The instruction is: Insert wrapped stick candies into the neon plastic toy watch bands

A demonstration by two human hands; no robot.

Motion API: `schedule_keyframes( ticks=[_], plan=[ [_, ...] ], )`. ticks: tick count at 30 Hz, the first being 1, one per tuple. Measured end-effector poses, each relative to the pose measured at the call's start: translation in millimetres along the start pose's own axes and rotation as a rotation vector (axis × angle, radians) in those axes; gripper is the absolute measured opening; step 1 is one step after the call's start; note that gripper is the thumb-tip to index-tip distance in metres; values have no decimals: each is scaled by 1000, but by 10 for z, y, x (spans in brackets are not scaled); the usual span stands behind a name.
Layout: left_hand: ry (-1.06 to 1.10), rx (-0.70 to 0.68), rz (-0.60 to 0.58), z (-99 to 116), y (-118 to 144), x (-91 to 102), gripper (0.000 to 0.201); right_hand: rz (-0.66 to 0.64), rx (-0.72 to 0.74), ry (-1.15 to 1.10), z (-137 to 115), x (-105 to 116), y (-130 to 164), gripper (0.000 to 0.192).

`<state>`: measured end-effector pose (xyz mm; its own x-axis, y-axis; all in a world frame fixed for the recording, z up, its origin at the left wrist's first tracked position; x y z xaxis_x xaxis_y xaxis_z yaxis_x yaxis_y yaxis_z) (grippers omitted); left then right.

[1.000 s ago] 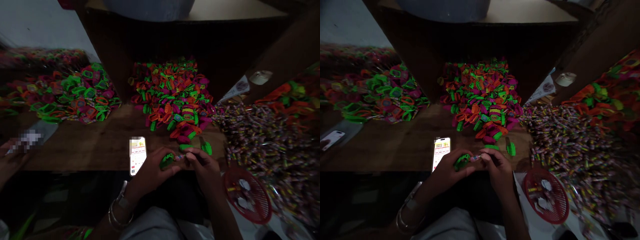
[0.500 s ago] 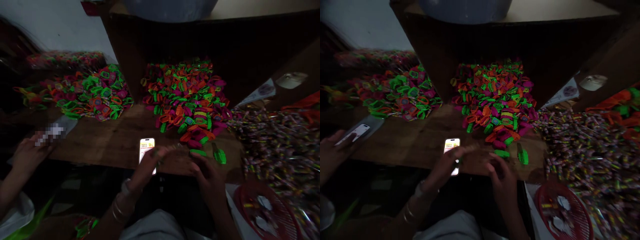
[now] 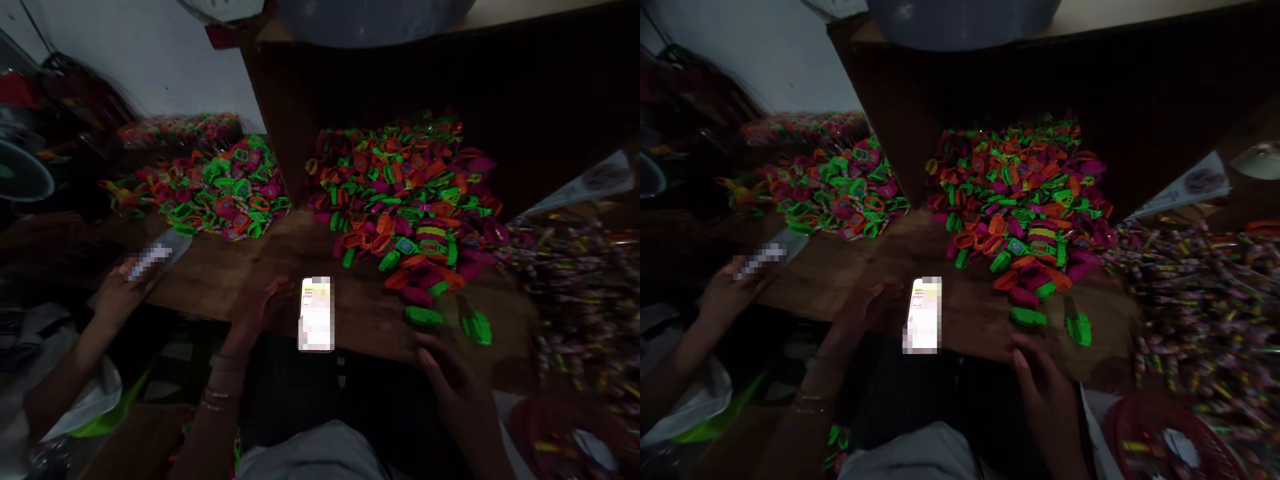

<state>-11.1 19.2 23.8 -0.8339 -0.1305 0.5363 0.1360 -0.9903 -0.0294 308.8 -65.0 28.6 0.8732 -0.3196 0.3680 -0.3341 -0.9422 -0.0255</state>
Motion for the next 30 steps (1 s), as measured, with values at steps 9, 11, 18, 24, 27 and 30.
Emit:
schedule_keyframes(
  ticks=[9,11,18,24,27,30],
  plan=[
    [184,103,142,42,368,-158,36,5,-38,-4,-72,-2,-31,27],
    [86,28,104,61,383,-215,36,5,-32,-11,-58,-48,12,27],
    [-238,-228,245,-123,395,-412,38,-64,247,96,-54,-447,206,23],
    [-386,-369,408,-314,392,-532,35,-98,554,177,-32,-1042,-69,34],
    [-428,-390,401,-328,392,-565,35,-206,566,208,-10,-1267,-218,46],
    [-429,-402,411,-336,406,-578,35,-284,539,248,-12,-1363,-274,53]
  ],
)
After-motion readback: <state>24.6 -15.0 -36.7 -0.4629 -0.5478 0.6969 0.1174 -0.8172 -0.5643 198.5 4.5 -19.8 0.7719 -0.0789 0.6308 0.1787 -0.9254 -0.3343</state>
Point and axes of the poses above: each hand's wrist, its own y-axis away from the middle knuckle, its own x-axis out of the back of the hand, z = x × y, the point moved 1 cm from there along -y, towards the middle knuckle, and after that the axes turned 5 degrees about -y, right-handed, at the moved point
